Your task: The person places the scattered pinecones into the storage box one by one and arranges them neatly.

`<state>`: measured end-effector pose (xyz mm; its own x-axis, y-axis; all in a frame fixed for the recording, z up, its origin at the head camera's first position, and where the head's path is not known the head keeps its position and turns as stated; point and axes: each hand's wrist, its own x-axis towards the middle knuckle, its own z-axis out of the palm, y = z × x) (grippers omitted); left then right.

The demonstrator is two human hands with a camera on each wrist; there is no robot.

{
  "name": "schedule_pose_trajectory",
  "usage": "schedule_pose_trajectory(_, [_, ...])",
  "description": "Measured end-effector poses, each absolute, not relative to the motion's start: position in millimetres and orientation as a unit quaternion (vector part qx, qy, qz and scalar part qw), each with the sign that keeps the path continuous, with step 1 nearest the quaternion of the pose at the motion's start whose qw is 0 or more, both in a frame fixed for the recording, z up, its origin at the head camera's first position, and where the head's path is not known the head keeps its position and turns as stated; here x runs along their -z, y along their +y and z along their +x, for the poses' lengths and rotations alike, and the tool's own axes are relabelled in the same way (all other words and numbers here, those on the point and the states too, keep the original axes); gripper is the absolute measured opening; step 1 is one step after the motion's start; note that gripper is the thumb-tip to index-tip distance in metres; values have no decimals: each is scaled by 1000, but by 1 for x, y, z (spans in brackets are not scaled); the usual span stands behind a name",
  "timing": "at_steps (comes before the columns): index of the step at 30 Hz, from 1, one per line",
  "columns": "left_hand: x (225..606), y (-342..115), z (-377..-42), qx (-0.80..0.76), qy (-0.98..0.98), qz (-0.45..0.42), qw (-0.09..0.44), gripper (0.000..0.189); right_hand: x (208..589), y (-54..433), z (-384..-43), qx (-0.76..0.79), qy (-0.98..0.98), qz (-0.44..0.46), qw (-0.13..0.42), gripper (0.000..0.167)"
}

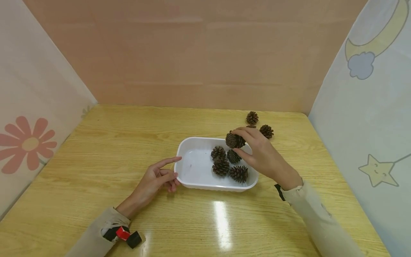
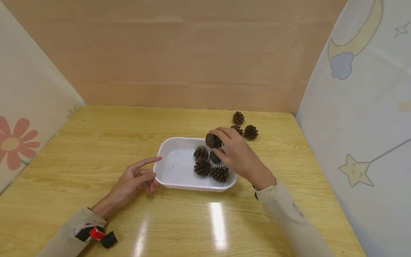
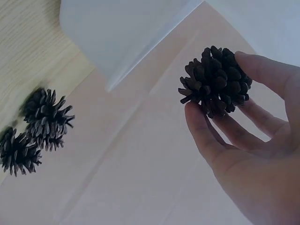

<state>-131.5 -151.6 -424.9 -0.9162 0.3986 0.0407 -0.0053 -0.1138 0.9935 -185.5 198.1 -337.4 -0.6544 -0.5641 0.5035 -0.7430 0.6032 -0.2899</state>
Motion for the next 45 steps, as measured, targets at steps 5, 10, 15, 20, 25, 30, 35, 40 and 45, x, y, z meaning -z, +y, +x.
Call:
schedule_pose_trajectory(5, [426, -153, -130, -727, 656, 146, 137, 57, 340, 186, -178, -232, -868, 399, 181, 51])
schedule_pose_trajectory(10, [425, -152, -130, -726, 659, 138, 138, 58, 341, 179, -172, -237, -857, 419, 185, 51])
schedule_pose_trajectory(15, [422, -151, -130, -725, 660, 139, 139, 58, 343, 173, -165, -238, -852, 429, 184, 52])
schedule_pose_trajectory(20, [423, -152, -131, -726, 658, 147, 137, 58, 345, 165, -161, -230, -847, 440, 188, 51])
schedule_pose_trajectory(25, [424, -150, -131, -725, 658, 144, 142, 57, 348, 157, -159, -234, -840, 451, 192, 52])
schedule_pose_trajectory(30, [423, -149, -131, -724, 661, 139, 141, 54, 352, 150, -155, -238, -842, 453, 172, 50])
schedule_pose_trajectory(35, [423, -151, -131, -721, 663, 141, 142, 55, 362, 144, -154, -235, -853, 444, 143, 51])
schedule_pose_trajectory(40, [423, -151, -131, -716, 668, 141, 142, 56, 375, 141, -156, -235, -859, 435, 130, 51])
schedule_pose_trajectory(45, [422, -151, -131, -716, 669, 142, 143, 56, 384, 138, -156, -229, -863, 432, 126, 51])
